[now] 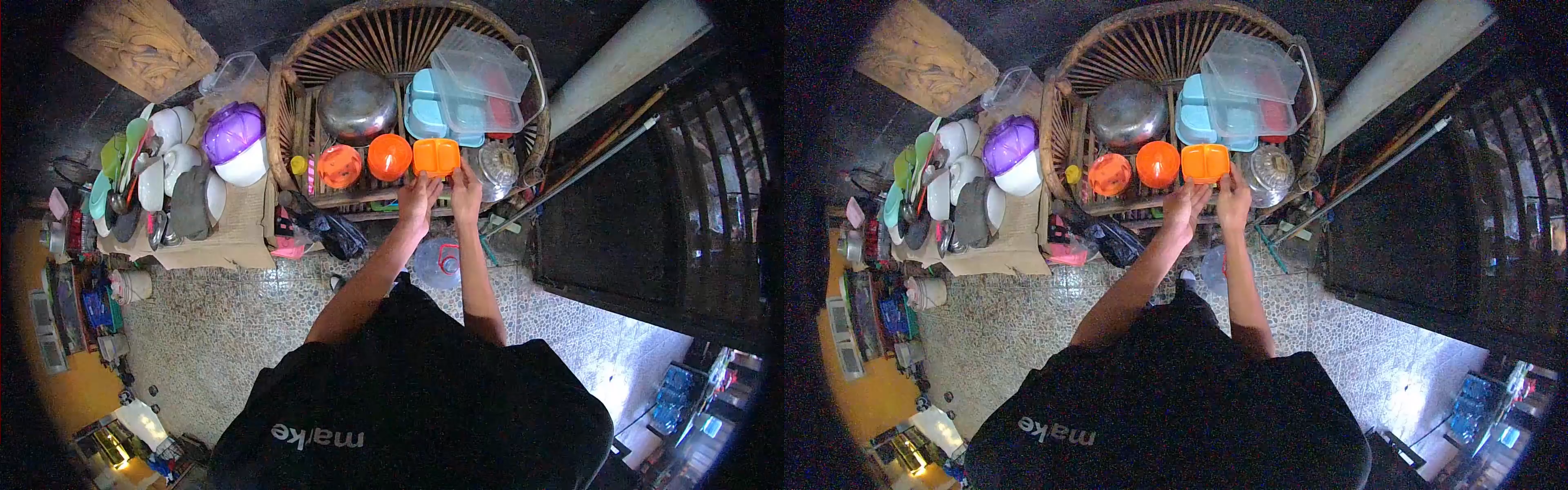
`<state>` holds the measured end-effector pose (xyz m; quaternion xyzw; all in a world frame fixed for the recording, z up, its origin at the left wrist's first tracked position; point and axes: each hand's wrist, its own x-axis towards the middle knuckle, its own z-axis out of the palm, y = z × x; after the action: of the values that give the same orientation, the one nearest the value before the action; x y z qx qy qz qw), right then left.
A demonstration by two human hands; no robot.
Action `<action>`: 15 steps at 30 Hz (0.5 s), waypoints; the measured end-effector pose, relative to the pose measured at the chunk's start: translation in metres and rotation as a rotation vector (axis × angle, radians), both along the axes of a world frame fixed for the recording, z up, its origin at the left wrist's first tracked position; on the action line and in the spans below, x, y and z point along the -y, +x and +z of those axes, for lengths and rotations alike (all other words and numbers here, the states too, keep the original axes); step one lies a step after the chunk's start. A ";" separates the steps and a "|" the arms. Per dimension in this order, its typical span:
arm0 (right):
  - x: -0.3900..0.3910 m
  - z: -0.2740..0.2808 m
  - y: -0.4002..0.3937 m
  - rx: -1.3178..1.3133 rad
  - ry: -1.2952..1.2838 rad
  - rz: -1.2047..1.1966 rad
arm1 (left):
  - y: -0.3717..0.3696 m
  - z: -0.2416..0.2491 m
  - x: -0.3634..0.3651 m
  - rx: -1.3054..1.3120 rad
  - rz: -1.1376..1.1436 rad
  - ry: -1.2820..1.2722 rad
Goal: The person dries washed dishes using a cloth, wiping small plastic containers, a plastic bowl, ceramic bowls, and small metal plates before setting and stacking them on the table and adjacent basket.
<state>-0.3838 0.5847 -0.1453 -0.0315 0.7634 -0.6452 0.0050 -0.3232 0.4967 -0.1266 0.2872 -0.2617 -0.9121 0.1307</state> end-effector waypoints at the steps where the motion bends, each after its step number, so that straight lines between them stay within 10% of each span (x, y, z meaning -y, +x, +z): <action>1: 0.000 -0.002 0.000 -0.003 -0.013 0.007 | 0.001 0.002 0.000 0.026 -0.010 -0.016; 15: -0.010 0.073 0.032 -0.292 0.204 -0.119 | 0.045 0.017 0.019 -0.036 -0.228 -0.051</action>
<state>-0.3519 0.5943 -0.0724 -0.0788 0.8180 -0.5522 -0.1407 -0.2781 0.4778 -0.1099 0.2357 -0.3137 -0.9190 0.0382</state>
